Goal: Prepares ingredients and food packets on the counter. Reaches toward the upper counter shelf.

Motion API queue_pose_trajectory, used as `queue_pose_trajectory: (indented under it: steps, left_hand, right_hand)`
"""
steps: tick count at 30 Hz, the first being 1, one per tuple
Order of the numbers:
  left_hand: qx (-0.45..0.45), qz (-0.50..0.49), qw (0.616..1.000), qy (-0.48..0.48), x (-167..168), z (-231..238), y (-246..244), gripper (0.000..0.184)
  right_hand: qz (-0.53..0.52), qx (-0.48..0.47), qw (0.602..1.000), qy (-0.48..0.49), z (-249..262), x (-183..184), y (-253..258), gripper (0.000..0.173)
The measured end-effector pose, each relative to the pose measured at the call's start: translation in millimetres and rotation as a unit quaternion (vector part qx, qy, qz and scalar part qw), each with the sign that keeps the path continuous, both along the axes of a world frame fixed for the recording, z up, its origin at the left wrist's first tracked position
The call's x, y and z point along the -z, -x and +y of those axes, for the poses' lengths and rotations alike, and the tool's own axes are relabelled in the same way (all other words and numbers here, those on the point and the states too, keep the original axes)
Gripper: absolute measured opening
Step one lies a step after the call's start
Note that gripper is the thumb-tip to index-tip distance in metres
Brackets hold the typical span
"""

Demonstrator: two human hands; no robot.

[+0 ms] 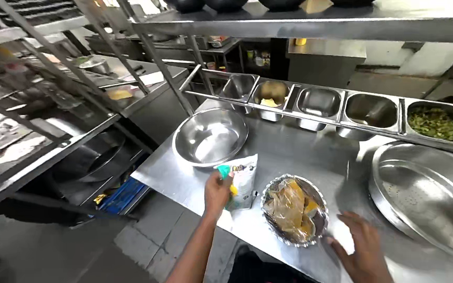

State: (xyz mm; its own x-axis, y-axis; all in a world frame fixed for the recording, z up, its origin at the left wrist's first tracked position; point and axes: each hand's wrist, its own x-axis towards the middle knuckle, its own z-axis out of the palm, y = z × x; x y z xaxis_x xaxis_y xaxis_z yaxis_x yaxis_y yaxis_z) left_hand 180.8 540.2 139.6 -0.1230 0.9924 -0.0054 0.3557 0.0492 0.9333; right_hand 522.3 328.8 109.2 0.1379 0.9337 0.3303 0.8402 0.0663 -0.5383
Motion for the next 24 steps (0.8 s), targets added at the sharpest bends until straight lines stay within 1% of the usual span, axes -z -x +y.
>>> queue_pose_trajectory:
  steps: [2, 3, 5, 6, 7, 8, 10, 12, 14, 15, 16, 18, 19, 20, 21, 22, 23, 24]
  left_hand:
    - [0.076, 0.1, 0.992, 0.004, 10, 26, -12, 0.032]
    - [0.118, 0.134, 0.984, 0.003, 15, 34, -18, 0.035]
    - [0.198, 0.175, 0.964, -0.015, 32, 38, -26, 0.04]
    - [0.234, 0.184, 0.954, -0.035, 40, 36, -29, 0.046]
    - [0.255, 0.19, 0.946, -0.066, 46, 35, -33, 0.048]
    - [0.263, 0.189, 0.942, -0.092, 49, 34, -36, 0.047]
    - [0.267, 0.192, 0.938, -0.111, 51, 35, -41, 0.047]
    - [0.263, 0.197, 0.936, -0.124, 53, 34, -40, 0.054]
    - [0.256, 0.187, 0.935, -0.161, 53, 36, -39, 0.058]
    - [0.257, 0.175, 0.93, -0.197, 52, 38, -41, 0.055]
    - [0.267, 0.16, 0.92, -0.236, 50, 39, -44, 0.047]
    - [0.32, 0.142, 0.889, -0.295, 44, 38, -54, 0.031]
    - [0.356, 0.147, 0.873, -0.3, 39, 36, -63, 0.027]
    - [0.4, 0.167, 0.858, -0.274, 33, 36, -71, 0.027]
    - [0.447, 0.202, 0.845, -0.211, 25, 37, -80, 0.03]
    - [0.493, 0.247, 0.826, -0.12, 16, 40, -90, 0.032]
    - [0.52, 0.286, 0.803, -0.052, 11, 43, -99, 0.032]
    - [0.533, 0.313, 0.786, -0.015, 8, 46, -106, 0.029]
  right_hand:
    - [-0.014, -0.003, 1.0, -0.001, 30, 10, 30, 0.063]
    - [-0.025, 0.004, 1.0, 0.0, 45, 13, 45, 0.068]
    - [-0.037, 0.023, 0.998, 0.044, 71, 10, 72, 0.079]
    - [-0.042, 0.03, 0.996, 0.075, 83, 6, 82, 0.085]
    - [-0.053, 0.039, 0.993, 0.102, 95, 2, 91, 0.089]
    - [-0.069, 0.049, 0.989, 0.125, 106, 0, 98, 0.091]
    - [-0.1, 0.079, 0.981, 0.146, 122, 3, 107, 0.097]
    - [-0.113, 0.106, 0.977, 0.147, 126, 7, 112, 0.099]
    - [-0.119, 0.121, 0.975, 0.14, 125, 6, 114, 0.097]
    - [-0.123, 0.128, 0.975, 0.136, 125, 5, 115, 0.096]
    - [-0.124, 0.137, 0.974, 0.129, 125, 6, 116, 0.095]
    - [-0.124, 0.155, 0.974, 0.11, 120, 10, 120, 0.092]
    - [-0.124, 0.161, 0.974, 0.104, 118, 11, 121, 0.09]
    - [-0.125, 0.163, 0.973, 0.104, 117, 11, 122, 0.087]
    - [-0.125, 0.164, 0.973, 0.105, 116, 11, 123, 0.083]
    - [-0.125, 0.163, 0.973, 0.107, 114, 10, 124, 0.08]
    - [-0.126, 0.161, 0.973, 0.106, 113, 9, 125, 0.075]
    - [-0.131, 0.159, 0.974, 0.091, 111, 10, 124, 0.069]
